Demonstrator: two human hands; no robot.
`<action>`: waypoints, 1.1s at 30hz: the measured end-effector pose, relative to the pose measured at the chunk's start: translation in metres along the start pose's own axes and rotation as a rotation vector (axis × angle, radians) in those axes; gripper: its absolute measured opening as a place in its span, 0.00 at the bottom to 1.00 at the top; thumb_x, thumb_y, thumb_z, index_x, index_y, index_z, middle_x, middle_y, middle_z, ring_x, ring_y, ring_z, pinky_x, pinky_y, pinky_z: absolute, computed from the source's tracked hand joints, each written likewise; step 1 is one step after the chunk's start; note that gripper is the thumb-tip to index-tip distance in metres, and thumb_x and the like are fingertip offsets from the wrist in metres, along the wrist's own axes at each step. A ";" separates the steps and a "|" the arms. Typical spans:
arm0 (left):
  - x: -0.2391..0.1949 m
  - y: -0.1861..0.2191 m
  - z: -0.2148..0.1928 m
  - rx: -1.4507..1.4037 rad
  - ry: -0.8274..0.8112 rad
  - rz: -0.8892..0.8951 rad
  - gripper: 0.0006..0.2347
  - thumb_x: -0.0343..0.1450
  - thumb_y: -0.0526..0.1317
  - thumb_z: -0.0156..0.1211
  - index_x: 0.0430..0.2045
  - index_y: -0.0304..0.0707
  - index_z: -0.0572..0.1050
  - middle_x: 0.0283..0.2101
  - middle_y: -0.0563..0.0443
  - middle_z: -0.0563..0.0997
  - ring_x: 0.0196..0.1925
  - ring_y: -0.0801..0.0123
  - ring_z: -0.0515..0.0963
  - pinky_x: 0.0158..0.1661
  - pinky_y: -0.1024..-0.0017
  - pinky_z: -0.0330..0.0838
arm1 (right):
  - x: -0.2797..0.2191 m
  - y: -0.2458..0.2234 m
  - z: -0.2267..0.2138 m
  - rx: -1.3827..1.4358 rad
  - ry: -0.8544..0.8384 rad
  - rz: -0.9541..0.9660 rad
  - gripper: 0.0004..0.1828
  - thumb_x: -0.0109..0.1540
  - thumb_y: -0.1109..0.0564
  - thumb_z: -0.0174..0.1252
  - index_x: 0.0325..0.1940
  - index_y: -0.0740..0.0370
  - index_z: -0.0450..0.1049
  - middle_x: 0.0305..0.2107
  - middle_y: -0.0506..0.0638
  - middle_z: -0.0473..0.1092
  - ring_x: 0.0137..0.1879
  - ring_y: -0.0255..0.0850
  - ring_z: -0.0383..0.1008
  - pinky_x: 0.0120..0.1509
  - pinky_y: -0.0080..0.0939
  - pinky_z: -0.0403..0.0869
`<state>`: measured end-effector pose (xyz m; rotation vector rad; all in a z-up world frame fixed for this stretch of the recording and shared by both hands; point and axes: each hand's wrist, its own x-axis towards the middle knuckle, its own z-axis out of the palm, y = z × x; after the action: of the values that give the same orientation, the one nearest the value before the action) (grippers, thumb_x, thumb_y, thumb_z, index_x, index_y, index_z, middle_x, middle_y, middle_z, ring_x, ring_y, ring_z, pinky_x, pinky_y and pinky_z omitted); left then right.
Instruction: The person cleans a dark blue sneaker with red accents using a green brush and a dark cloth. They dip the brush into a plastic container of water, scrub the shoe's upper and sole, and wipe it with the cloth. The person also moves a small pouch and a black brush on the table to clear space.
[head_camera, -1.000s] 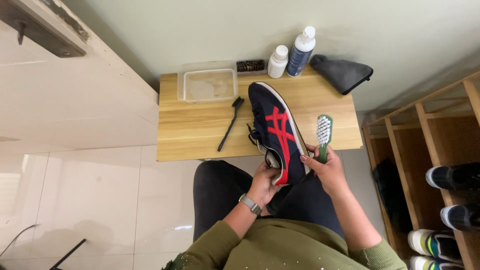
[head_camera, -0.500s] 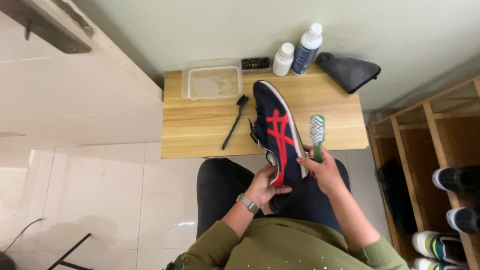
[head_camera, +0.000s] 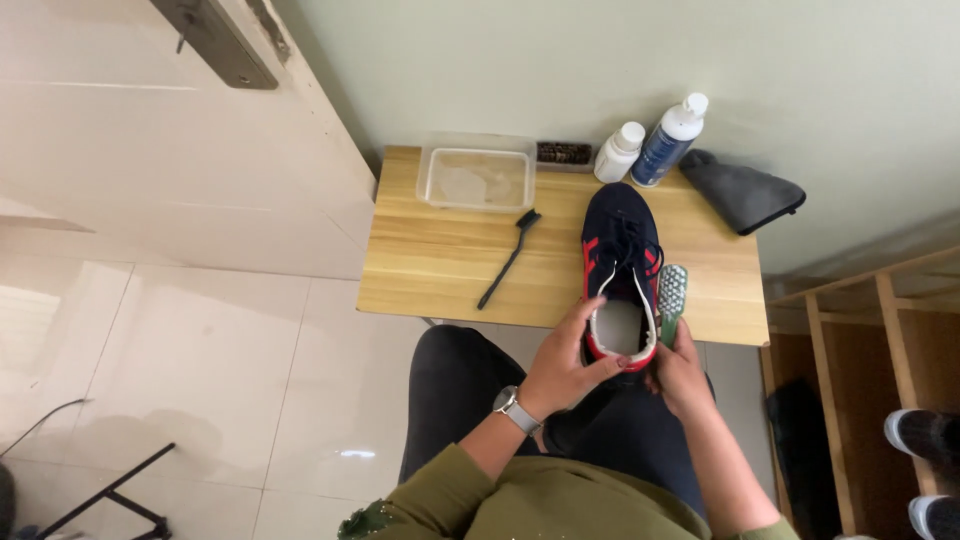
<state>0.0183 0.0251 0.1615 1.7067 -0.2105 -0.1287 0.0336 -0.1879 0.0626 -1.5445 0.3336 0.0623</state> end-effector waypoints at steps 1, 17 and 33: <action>0.002 -0.005 0.001 0.052 0.011 0.052 0.36 0.62 0.58 0.69 0.65 0.47 0.66 0.62 0.35 0.72 0.65 0.43 0.71 0.64 0.53 0.66 | 0.005 0.002 -0.001 -0.054 0.027 0.019 0.16 0.62 0.68 0.44 0.52 0.57 0.63 0.15 0.61 0.59 0.07 0.47 0.59 0.07 0.40 0.56; 0.084 -0.140 -0.175 0.372 0.904 0.186 0.12 0.68 0.39 0.69 0.43 0.42 0.79 0.41 0.46 0.82 0.46 0.53 0.82 0.49 0.61 0.74 | 0.125 -0.124 0.138 -0.923 -0.242 -1.016 0.22 0.65 0.61 0.56 0.64 0.60 0.73 0.41 0.69 0.77 0.47 0.67 0.77 0.47 0.64 0.77; 0.123 -0.118 -0.202 0.651 0.632 -0.011 0.41 0.61 0.44 0.65 0.73 0.44 0.52 0.59 0.37 0.75 0.59 0.43 0.76 0.59 0.50 0.64 | 0.163 -0.112 0.244 -1.626 -0.304 -0.707 0.08 0.66 0.48 0.44 0.43 0.48 0.68 0.28 0.55 0.76 0.35 0.58 0.82 0.33 0.57 0.75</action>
<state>0.1871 0.2102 0.0791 2.2966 0.2593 0.5221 0.2588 0.0213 0.1281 -3.1045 -0.7444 -0.0033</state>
